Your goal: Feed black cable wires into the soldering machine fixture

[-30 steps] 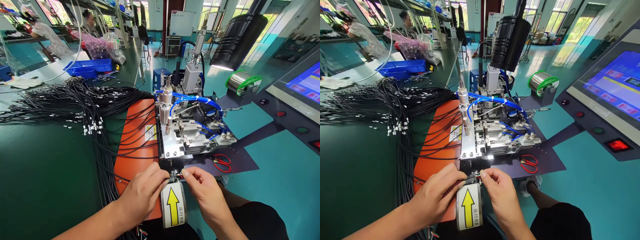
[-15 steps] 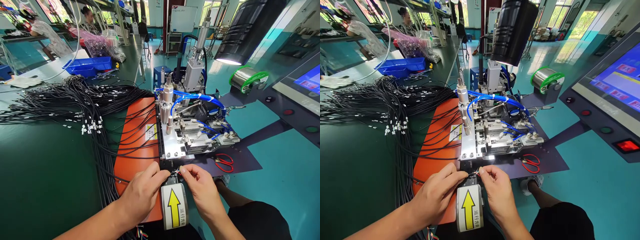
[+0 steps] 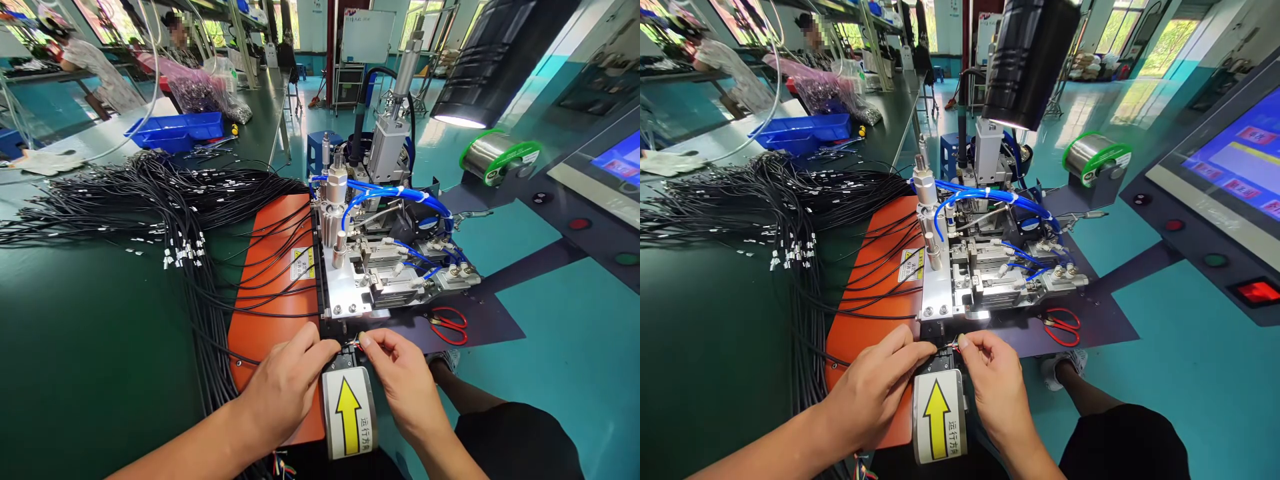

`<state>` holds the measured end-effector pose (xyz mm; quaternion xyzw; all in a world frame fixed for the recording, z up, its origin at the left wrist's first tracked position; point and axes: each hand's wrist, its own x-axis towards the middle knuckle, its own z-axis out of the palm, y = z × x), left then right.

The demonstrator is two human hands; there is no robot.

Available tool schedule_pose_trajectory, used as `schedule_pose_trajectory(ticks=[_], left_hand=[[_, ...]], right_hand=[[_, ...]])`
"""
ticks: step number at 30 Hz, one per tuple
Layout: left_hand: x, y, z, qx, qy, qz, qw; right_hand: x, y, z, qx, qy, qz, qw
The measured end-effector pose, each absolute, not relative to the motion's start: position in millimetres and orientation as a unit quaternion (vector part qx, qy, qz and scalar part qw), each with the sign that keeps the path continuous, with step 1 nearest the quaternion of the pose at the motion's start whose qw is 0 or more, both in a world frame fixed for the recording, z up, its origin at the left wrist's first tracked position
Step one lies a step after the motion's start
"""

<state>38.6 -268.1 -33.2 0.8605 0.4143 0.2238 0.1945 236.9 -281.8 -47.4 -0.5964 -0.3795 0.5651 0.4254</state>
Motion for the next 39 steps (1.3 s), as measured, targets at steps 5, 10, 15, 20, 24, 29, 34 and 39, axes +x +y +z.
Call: schedule_pose_trajectory(ticks=[5, 10, 15, 20, 24, 29, 34, 39], left_hand=[[39, -267, -34, 0.861, 0.417, 0.226, 0.184], [40, -267, -34, 0.864, 0.42, 0.221, 0.167], [41, -267, -35, 0.869, 0.419, 0.221, 0.143], [41, -267, -36, 0.873, 0.415, 0.215, 0.138], [41, -266, -35, 0.876, 0.414, 0.208, 0.135], [42, -265, -35, 0.877, 0.415, 0.204, 0.13], [42, -265, -36, 0.873, 0.423, 0.205, 0.128], [41, -266, -38, 0.872, 0.426, 0.2, 0.132]], right_hand=[[236, -281, -47, -0.597, -0.375, 0.564, 0.431], [235, -282, -48, -0.6, -0.373, 0.562, 0.431], [233, -283, -50, -0.605, -0.366, 0.56, 0.432], [232, -284, -54, -0.61, -0.375, 0.553, 0.426], [233, -284, -55, -0.606, -0.391, 0.553, 0.417], [233, -282, -57, -0.602, -0.392, 0.559, 0.413], [233, -285, -59, -0.59, -0.376, 0.574, 0.426], [238, -292, -51, -0.617, -0.38, 0.557, 0.407]])
